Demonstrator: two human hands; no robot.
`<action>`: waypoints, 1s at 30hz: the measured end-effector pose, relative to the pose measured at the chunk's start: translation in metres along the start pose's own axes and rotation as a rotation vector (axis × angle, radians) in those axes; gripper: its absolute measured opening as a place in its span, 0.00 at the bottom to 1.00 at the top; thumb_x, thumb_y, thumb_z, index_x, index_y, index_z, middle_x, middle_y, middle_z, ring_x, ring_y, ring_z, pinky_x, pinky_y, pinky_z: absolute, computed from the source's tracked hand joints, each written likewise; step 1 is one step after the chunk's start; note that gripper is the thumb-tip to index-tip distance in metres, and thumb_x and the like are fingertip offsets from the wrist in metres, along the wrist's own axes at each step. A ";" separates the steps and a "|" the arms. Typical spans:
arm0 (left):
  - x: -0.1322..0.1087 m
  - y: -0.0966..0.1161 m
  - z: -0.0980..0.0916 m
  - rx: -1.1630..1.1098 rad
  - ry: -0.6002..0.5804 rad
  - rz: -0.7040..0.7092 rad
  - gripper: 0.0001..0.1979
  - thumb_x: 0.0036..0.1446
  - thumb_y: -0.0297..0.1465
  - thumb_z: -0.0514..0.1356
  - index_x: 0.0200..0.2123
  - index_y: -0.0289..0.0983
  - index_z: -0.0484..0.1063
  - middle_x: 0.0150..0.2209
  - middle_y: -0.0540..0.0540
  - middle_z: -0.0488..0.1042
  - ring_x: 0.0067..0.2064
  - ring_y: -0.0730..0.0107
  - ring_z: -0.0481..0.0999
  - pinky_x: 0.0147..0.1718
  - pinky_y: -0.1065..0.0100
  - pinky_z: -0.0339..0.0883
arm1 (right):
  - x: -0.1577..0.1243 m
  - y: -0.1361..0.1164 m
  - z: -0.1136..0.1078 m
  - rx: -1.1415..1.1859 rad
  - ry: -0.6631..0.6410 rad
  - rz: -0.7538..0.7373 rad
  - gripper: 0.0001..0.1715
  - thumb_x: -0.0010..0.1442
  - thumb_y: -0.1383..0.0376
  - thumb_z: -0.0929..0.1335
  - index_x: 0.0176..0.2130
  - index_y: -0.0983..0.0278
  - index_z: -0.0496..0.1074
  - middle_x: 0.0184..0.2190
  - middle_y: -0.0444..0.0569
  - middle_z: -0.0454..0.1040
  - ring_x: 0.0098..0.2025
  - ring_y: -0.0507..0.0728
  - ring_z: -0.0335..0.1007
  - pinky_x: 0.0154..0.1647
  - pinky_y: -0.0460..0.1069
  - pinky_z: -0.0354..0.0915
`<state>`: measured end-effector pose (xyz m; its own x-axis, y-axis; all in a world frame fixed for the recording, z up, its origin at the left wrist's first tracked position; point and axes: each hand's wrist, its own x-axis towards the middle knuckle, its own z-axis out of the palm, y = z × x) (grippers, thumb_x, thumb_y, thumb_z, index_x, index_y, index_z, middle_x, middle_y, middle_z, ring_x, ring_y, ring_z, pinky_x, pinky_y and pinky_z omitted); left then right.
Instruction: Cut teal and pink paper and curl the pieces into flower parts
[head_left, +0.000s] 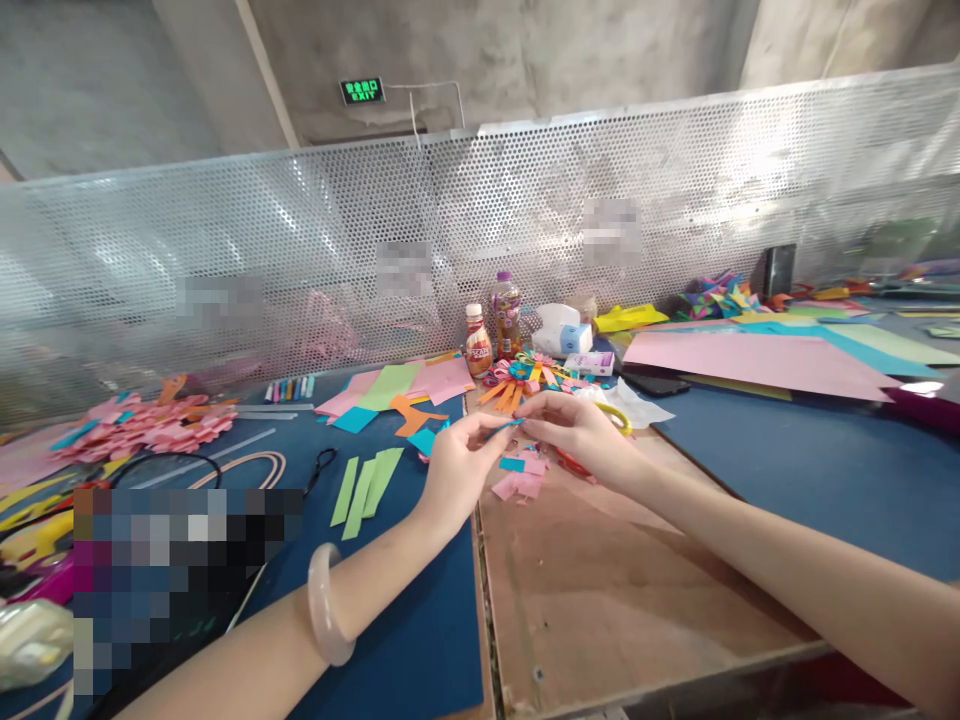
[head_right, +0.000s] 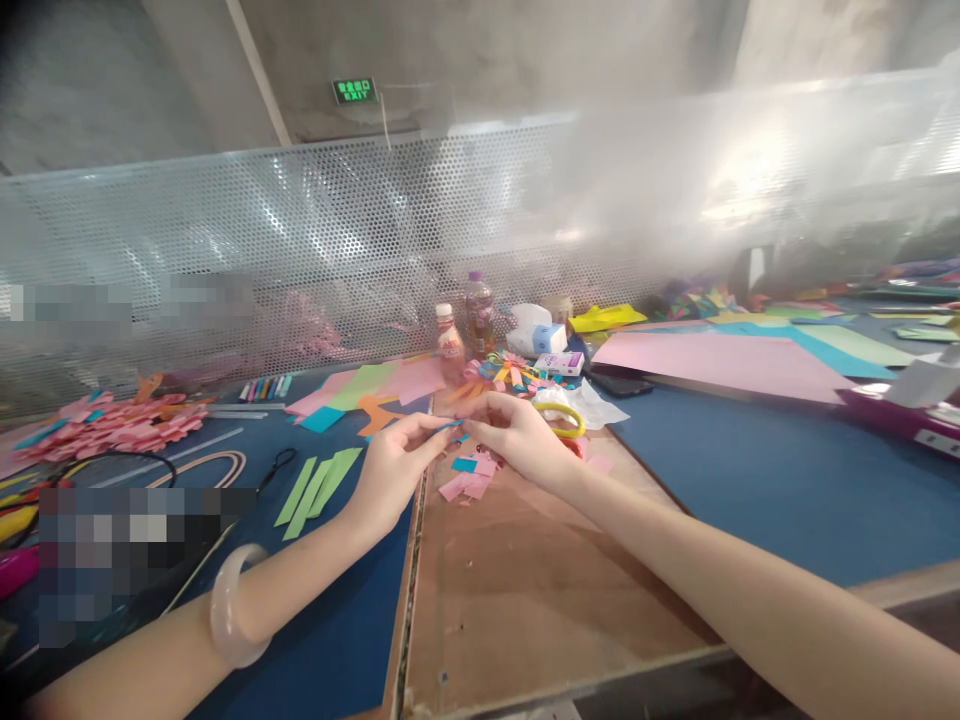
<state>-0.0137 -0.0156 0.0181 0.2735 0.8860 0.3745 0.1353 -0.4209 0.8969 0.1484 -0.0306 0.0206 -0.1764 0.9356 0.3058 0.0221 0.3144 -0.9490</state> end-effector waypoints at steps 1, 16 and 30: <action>0.000 0.001 0.000 -0.001 0.002 -0.007 0.09 0.50 0.34 0.60 0.33 0.35 0.73 0.33 0.45 0.77 0.35 0.66 0.76 0.36 0.66 0.68 | -0.001 -0.001 0.000 0.002 -0.008 0.003 0.07 0.53 0.63 0.67 0.34 0.65 0.69 0.19 0.40 0.68 0.13 0.43 0.53 0.12 0.42 0.48; -0.001 0.001 0.001 -0.136 0.006 -0.081 0.10 0.48 0.34 0.62 0.33 0.34 0.74 0.33 0.44 0.78 0.34 0.66 0.77 0.36 0.68 0.70 | -0.005 -0.008 0.001 -0.100 -0.018 -0.008 0.08 0.55 0.61 0.65 0.33 0.65 0.68 0.12 0.34 0.59 0.11 0.43 0.47 0.12 0.42 0.46; -0.002 0.000 0.000 -0.016 -0.029 0.039 0.08 0.50 0.32 0.60 0.33 0.35 0.75 0.35 0.45 0.78 0.35 0.66 0.77 0.37 0.66 0.71 | 0.002 0.007 -0.009 -0.046 -0.029 0.055 0.14 0.54 0.55 0.66 0.27 0.64 0.68 0.15 0.39 0.62 0.15 0.46 0.53 0.14 0.43 0.48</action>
<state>-0.0142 -0.0173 0.0171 0.3053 0.8631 0.4023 0.1089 -0.4513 0.8857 0.1571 -0.0246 0.0153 -0.2023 0.9467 0.2508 0.0779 0.2708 -0.9595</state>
